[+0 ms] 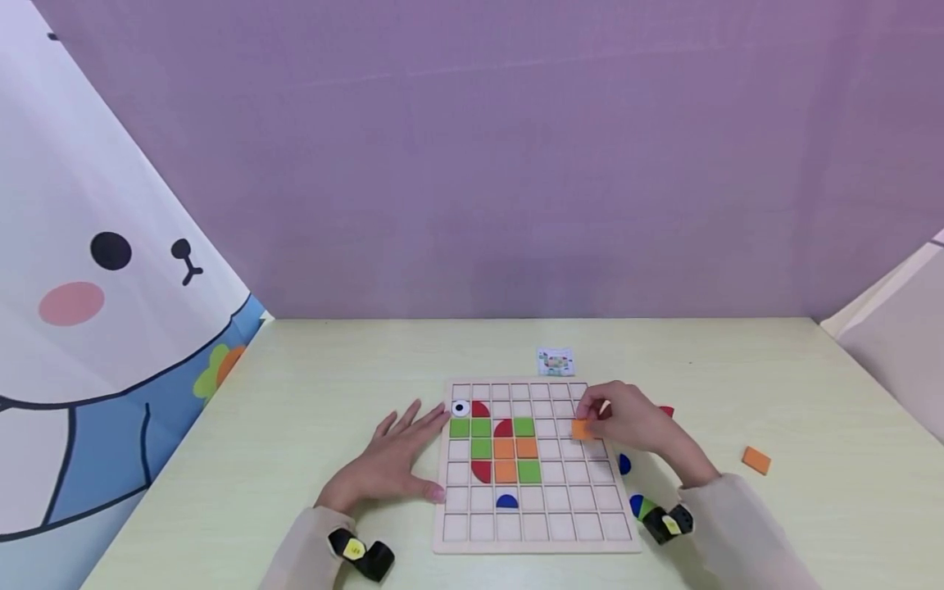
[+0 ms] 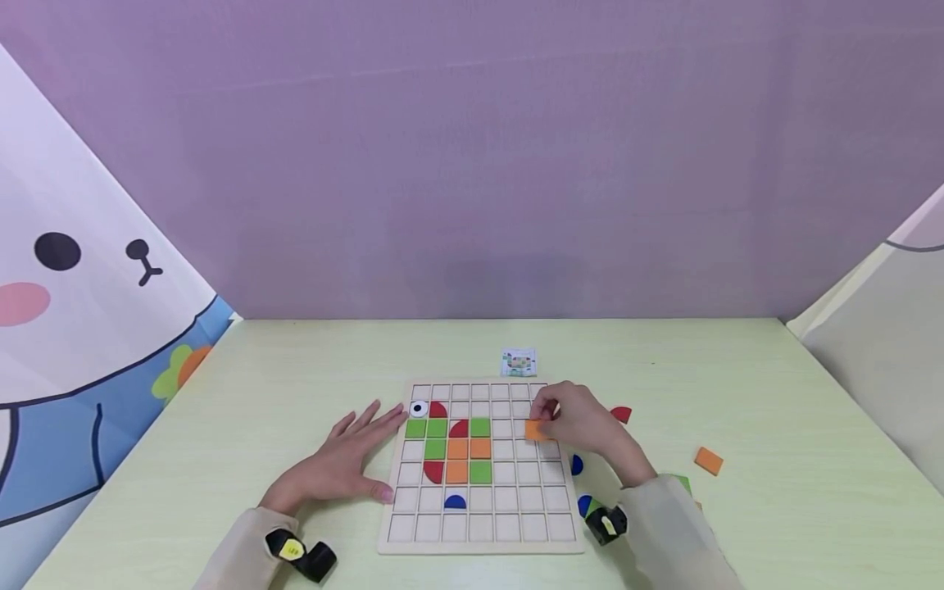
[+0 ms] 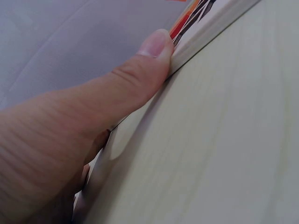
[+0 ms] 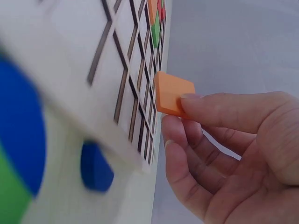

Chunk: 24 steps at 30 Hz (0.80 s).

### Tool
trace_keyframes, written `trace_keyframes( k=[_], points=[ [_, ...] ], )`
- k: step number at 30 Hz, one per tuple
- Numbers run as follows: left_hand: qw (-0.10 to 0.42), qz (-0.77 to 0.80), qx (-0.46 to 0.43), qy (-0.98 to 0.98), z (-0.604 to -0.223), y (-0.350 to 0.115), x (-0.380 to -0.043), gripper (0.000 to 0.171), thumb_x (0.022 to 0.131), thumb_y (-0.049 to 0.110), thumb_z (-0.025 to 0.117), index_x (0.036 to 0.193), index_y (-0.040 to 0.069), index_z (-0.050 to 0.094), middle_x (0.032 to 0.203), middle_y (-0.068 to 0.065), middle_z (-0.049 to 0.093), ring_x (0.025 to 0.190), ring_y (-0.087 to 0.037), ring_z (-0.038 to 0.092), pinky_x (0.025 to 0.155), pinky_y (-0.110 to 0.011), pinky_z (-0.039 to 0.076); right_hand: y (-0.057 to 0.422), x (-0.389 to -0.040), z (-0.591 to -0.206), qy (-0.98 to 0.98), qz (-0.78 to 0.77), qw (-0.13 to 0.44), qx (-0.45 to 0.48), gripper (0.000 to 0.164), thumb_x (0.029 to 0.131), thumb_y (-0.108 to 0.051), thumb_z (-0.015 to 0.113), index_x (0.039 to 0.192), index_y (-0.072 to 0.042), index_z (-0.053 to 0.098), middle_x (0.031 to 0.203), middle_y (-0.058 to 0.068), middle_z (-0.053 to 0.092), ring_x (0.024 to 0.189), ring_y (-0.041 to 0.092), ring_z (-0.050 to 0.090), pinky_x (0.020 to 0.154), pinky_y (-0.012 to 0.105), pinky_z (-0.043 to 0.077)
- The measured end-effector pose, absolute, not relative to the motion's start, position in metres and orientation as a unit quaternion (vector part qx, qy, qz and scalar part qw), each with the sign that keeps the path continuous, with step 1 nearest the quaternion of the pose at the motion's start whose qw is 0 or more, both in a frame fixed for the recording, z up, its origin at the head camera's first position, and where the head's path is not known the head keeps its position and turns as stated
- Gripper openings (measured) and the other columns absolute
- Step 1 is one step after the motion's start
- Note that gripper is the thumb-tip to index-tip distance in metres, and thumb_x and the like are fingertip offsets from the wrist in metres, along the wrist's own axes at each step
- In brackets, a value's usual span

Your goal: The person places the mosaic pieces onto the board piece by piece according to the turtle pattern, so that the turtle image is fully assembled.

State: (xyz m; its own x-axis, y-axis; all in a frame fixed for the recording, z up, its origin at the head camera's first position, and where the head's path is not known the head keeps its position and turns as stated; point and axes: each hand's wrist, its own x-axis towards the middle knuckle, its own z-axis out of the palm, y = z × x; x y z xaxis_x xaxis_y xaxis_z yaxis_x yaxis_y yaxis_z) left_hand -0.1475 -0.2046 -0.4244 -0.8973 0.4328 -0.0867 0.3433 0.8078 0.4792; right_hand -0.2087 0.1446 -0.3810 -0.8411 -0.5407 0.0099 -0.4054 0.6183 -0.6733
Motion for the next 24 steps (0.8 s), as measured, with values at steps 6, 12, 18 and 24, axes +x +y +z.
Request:
trace_keyframes(
  k=[6,12,18,24],
  points=[
    [0.101,0.231,0.203,0.946,-0.424,-0.202,-0.148,0.106,0.069,0.063,0.072,0.152,0.016,0.025,0.16,-0.004,0.02,0.148,-0.037,0.001,0.115,-0.062,0.002,0.129,-0.212,-0.379,0.899,-0.343,0.104,-0.25,0.008,0.081,0.001,0.068,0.084,-0.006,0.066,0.079,0.001,0.058,0.073,0.014,0.05,0.064,0.021,0.043],
    [0.103,0.231,0.201,0.947,-0.423,-0.201,-0.149,0.106,0.069,0.063,0.072,0.152,0.017,0.025,0.16,-0.003,0.02,0.148,-0.036,0.001,0.116,-0.061,0.001,0.118,-0.215,-0.381,0.9,-0.344,0.097,-0.247,0.009,0.08,0.002,0.068,0.082,-0.006,0.068,0.078,0.001,0.061,0.072,0.014,0.05,0.062,0.023,0.043],
    [0.103,0.235,0.204,0.945,-0.423,-0.2,-0.149,0.106,0.069,0.062,0.073,0.152,0.016,0.026,0.159,-0.004,0.021,0.148,-0.037,0.002,0.115,-0.062,0.003,0.11,-0.218,-0.385,0.902,-0.343,0.097,-0.244,0.009,0.079,0.001,0.07,0.082,-0.007,0.069,0.077,0.001,0.061,0.072,0.014,0.05,0.063,0.025,0.043],
    [0.104,0.233,0.205,0.945,-0.423,-0.198,-0.149,0.106,0.069,0.062,0.073,0.152,0.016,0.026,0.159,-0.004,0.021,0.148,-0.037,0.002,0.115,-0.062,0.003,0.107,-0.22,-0.389,0.9,-0.351,0.111,-0.233,0.008,0.079,0.001,0.07,0.082,-0.006,0.069,0.078,0.001,0.062,0.073,0.015,0.051,0.064,0.026,0.043]
  ],
)
